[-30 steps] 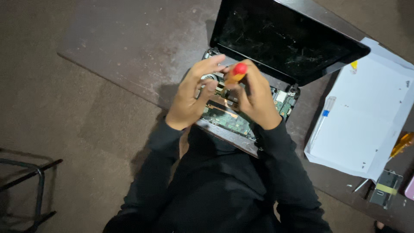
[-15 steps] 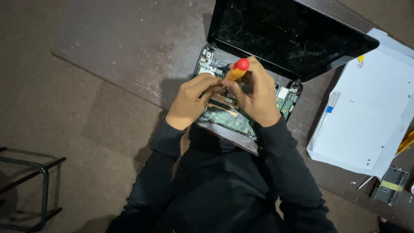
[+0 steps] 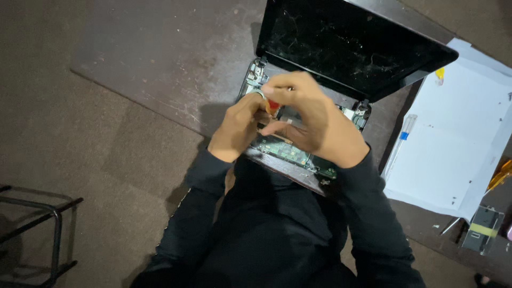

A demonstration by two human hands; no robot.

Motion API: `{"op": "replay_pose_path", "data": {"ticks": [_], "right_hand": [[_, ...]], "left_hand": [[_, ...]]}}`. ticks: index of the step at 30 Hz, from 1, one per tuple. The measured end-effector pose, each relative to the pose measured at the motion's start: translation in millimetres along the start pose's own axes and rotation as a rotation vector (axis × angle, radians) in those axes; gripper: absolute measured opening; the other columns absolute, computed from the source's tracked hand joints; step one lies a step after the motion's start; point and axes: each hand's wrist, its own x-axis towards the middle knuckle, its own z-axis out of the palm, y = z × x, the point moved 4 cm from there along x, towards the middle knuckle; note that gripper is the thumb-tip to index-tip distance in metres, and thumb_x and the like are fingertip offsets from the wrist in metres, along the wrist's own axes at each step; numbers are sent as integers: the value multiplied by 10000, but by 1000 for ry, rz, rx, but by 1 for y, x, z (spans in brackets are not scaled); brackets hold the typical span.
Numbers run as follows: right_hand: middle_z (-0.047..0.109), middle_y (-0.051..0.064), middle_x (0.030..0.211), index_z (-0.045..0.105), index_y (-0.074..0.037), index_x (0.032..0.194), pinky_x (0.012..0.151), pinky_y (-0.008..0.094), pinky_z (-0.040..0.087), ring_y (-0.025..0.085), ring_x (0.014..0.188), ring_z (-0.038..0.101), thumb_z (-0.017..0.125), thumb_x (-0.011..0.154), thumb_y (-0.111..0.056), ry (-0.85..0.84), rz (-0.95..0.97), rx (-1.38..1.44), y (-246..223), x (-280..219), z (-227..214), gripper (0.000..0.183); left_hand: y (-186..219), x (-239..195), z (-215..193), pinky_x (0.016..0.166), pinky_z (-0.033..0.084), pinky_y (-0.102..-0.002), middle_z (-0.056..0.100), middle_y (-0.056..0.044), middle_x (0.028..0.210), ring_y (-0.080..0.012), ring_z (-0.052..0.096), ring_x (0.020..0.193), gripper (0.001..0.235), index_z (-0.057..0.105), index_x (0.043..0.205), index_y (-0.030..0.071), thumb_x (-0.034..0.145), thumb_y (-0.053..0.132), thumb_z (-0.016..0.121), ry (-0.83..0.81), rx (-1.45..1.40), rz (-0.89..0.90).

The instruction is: The person disassembles a pink laptop by removing the bottom cover and unscrewing internal components. They use a screwdriver to remove screws from the hard drive and motherboard, then lift out the hard drive and a metal bracket.

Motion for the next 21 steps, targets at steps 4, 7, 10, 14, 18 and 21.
{"op": "replay_pose_path", "data": {"ticks": [4, 7, 10, 14, 18, 21], "right_hand": [[649, 161, 1123, 657, -14, 1187, 882, 444, 544, 354, 999, 652, 716, 963, 73, 64, -43, -42, -8, 5, -8, 247], [670, 172, 1191, 625, 9, 1155, 943, 405, 565, 335, 1110, 644, 521, 951, 252, -91, -23, 51, -25, 19, -14, 333], [591, 131, 1381, 581, -36, 1187, 1039, 451, 550, 349, 1287, 574, 430, 898, 291, -214, -4, 71, -23, 19, -19, 462], [539, 184, 1349, 634, -67, 1043, 1021, 448, 538, 343, 1244, 563, 716, 992, -171, -106, -43, 64, -28, 19, -14, 142], [661, 142, 1074, 584, -6, 1159, 833, 339, 549, 255, 935, 627, 813, 957, -52, 183, -93, 4, -4, 7, -2, 309], [668, 190, 1199, 558, 8, 1267, 1013, 365, 633, 303, 1111, 711, 707, 1017, 21, 128, -15, 84, -3, 6, -3, 291]], "left_hand": [[5, 3, -3, 743, 439, -344, 497, -99, 830, -307, 515, 777, 193, 524, 950, 48, 942, -144, 547, -19, -14, -47], [-3, -3, -5, 891, 448, -385, 522, -124, 1138, -284, 533, 1061, 310, 446, 1233, 69, 995, -105, 541, -118, -123, -140], [1, 1, -7, 942, 521, -390, 632, -146, 1240, -309, 649, 1149, 280, 541, 1298, 72, 1044, -42, 515, -134, -181, -134], [24, 12, -12, 606, 422, -288, 671, -80, 975, -132, 530, 656, 177, 667, 939, 93, 890, 103, 836, 66, -88, -144], [6, 6, -9, 612, 291, -293, 468, 20, 776, -117, 358, 666, 299, 528, 801, 132, 944, 195, 783, 66, -90, -218], [5, 4, -12, 702, 419, -295, 675, -72, 1053, -165, 544, 752, 258, 676, 1247, 149, 992, 108, 689, -38, -123, -255]]}}
